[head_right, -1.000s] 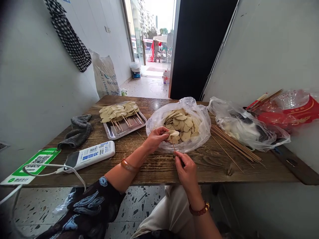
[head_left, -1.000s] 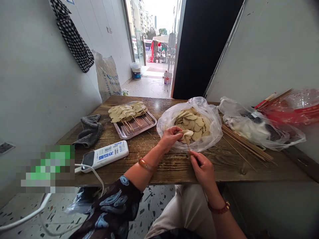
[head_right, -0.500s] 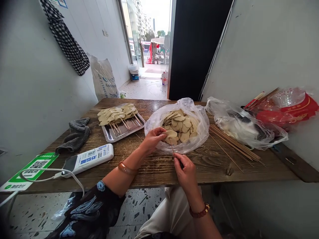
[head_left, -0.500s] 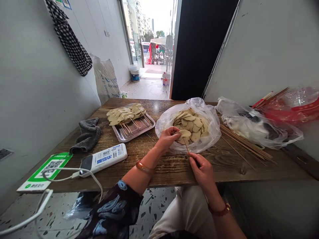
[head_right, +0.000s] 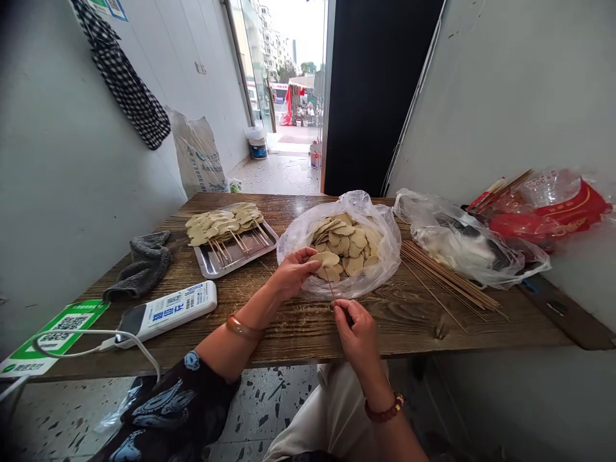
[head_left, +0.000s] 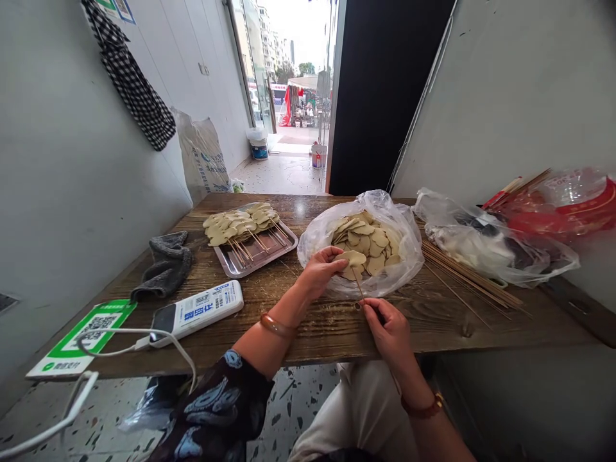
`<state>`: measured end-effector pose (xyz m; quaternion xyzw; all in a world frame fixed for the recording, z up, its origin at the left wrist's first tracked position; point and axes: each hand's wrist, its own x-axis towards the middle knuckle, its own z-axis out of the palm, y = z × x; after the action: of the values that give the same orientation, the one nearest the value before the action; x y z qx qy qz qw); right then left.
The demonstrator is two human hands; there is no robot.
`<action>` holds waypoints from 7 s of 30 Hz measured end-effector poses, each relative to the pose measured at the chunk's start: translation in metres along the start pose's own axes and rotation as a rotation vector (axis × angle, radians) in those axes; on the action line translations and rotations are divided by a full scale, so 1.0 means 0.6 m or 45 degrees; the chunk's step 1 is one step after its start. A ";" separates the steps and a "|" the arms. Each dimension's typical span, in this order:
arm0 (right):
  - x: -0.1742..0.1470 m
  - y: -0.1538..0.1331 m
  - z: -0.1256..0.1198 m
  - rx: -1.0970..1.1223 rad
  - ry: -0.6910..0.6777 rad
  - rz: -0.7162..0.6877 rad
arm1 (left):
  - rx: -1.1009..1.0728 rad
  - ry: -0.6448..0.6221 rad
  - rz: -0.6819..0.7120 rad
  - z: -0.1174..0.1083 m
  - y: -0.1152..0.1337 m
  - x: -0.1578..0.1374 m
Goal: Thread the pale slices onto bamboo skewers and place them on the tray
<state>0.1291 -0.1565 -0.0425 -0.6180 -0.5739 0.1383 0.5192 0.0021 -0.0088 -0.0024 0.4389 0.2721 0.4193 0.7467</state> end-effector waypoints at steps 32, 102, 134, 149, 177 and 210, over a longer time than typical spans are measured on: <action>0.007 0.002 -0.001 0.025 0.035 0.039 | 0.519 -0.173 0.101 0.016 -0.003 -0.008; -0.002 -0.005 -0.011 0.216 0.053 0.225 | 0.847 0.047 0.193 -0.027 -0.006 0.025; 0.004 -0.001 -0.004 0.074 -0.067 0.079 | 0.453 0.139 0.277 -0.018 0.015 0.013; 0.000 0.000 -0.004 0.073 -0.039 0.037 | 0.360 0.083 0.209 -0.010 0.012 0.008; -0.003 0.003 -0.003 0.088 -0.055 0.045 | 0.220 0.005 0.120 0.000 0.016 -0.003; -0.002 0.014 0.005 0.129 -0.077 0.190 | 0.560 0.022 0.180 -0.019 0.004 0.007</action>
<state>0.1310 -0.1545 -0.0513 -0.6276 -0.5339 0.2241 0.5205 -0.0056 0.0004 -0.0060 0.6056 0.3319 0.4050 0.5993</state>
